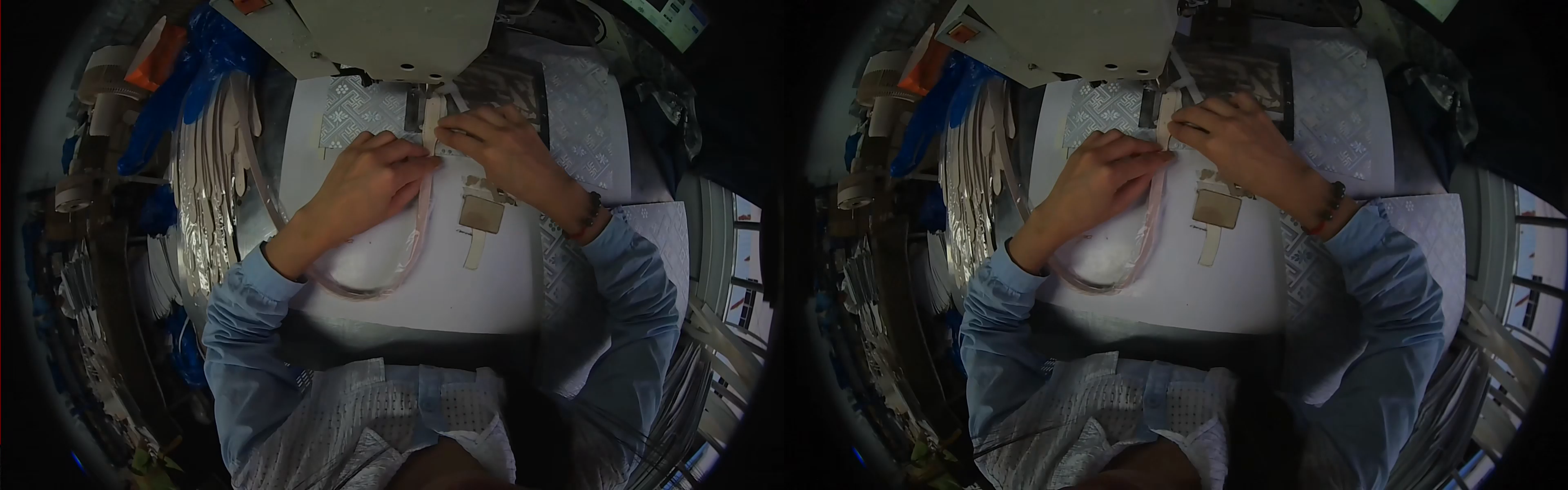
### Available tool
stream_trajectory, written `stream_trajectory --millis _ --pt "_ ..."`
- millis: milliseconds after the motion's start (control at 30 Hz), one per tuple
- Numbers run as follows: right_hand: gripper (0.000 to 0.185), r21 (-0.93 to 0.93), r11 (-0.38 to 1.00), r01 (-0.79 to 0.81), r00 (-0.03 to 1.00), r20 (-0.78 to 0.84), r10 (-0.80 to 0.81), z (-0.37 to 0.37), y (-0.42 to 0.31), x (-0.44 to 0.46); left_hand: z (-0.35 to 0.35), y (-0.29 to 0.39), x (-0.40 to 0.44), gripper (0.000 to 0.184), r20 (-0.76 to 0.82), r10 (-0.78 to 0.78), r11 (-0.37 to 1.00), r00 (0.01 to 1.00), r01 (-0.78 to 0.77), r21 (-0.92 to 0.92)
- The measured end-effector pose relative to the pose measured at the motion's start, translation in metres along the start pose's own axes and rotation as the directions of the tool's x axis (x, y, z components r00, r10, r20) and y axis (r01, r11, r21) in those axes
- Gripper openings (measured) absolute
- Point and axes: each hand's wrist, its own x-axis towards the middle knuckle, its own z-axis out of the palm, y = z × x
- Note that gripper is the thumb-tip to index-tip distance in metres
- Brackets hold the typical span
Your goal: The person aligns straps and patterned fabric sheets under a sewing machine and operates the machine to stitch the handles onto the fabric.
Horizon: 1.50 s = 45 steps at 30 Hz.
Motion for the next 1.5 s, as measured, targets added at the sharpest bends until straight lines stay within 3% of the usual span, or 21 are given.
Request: stream_trajectory --millis 167,567,767,833,867,933,967,1033,1067,1133,1200,1267,1333,1367,1433,1467,1500 --pt "0.045 0.018 1.0 0.004 1.0 -0.004 -0.004 0.005 -0.009 -0.001 -0.008 0.0 -0.005 0.024 0.071 -0.032 0.999 0.997 0.03 0.031" --pt "0.027 0.005 1.0 -0.018 1.0 -0.022 0.018 -0.015 0.014 -0.015 -0.002 -0.007 0.014 0.028 0.036 -0.018 0.992 0.999 0.013 0.129" --pt "0.025 0.055 0.985 -0.164 0.982 -0.081 0.168 -0.028 0.099 -0.03 -0.004 -0.01 0.014 0.025 0.044 -0.016 0.998 0.999 0.013 0.065" --pt "0.037 0.091 0.879 -0.468 0.869 -0.132 0.476 -0.031 0.138 -0.042 -0.01 -0.01 0.011 0.025 0.054 -0.038 0.997 0.998 0.041 -0.064" --pt "0.037 0.089 0.881 -0.465 0.87 -0.138 0.473 -0.033 0.149 -0.045 -0.015 -0.015 0.006 0.025 0.05 -0.036 0.997 0.998 0.039 -0.059" --pt "0.05 0.025 0.698 -0.716 0.692 -0.11 0.713 -0.039 0.171 -0.047 -0.03 -0.034 -0.004 0.028 0.107 -0.131 0.979 0.986 0.146 -0.142" --pt "0.05 0.027 0.7 -0.713 0.693 -0.117 0.711 -0.035 0.191 -0.048 -0.039 -0.045 -0.006 0.028 0.104 -0.129 0.98 0.986 0.143 -0.136" --pt "0.056 0.242 0.612 -0.753 0.601 -0.125 0.789 -0.018 0.229 -0.054 -0.057 -0.07 -0.006 0.028 0.213 -0.432 0.853 0.877 0.473 -0.218" --pt "0.056 0.248 0.622 -0.743 0.611 -0.128 0.781 -0.016 0.233 -0.055 -0.058 -0.09 -0.005 0.028 0.203 -0.44 0.853 0.875 0.478 -0.21" --pt "0.049 0.488 0.32 -0.812 0.419 0.106 0.902 -0.012 0.242 -0.039 -0.057 -0.139 -0.007 0.027 0.108 -0.54 0.813 0.834 0.551 -0.187" --pt "0.046 0.625 0.556 -0.548 0.408 -0.381 0.83 0.02 0.25 -0.04 -0.056 -0.143 0.006 0.023 0.057 -0.575 0.763 0.816 0.561 -0.322" --pt "0.044 0.812 0.372 -0.45 0.322 -0.241 0.916 0.012 0.258 -0.05 -0.05 -0.143 0.023 0.024 0.039 -0.586 0.706 0.81 0.534 -0.465" --pt "0.043 0.908 0.339 -0.248 0.296 -0.262 0.919 0.008 0.249 -0.047 -0.064 -0.143 0.041 0.026 0.197 -0.515 0.832 0.834 0.542 -0.117" --pt "0.043 0.911 0.335 -0.24 0.302 -0.258 0.918 0.008 0.245 -0.043 -0.064 -0.145 0.041 0.026 0.194 -0.523 0.829 0.83 0.548 -0.109" --pt "0.051 0.969 0.204 -0.137 0.16 -0.181 0.97 0.011 0.246 -0.043 -0.06 -0.151 0.041 0.03 0.261 -0.593 0.578 0.762 0.628 -0.521" --pt "0.051 0.971 0.2 -0.133 0.156 -0.179 0.971 0.014 0.255 -0.048 -0.057 -0.153 0.042 0.03 0.264 -0.592 0.58 0.761 0.63 -0.516" --pt "0.053 0.959 0.173 -0.226 0.202 -0.128 0.971 0.02 0.275 -0.059 -0.054 -0.152 0.045 0.031 0.258 -0.655 0.493 0.71 0.661 -0.566"
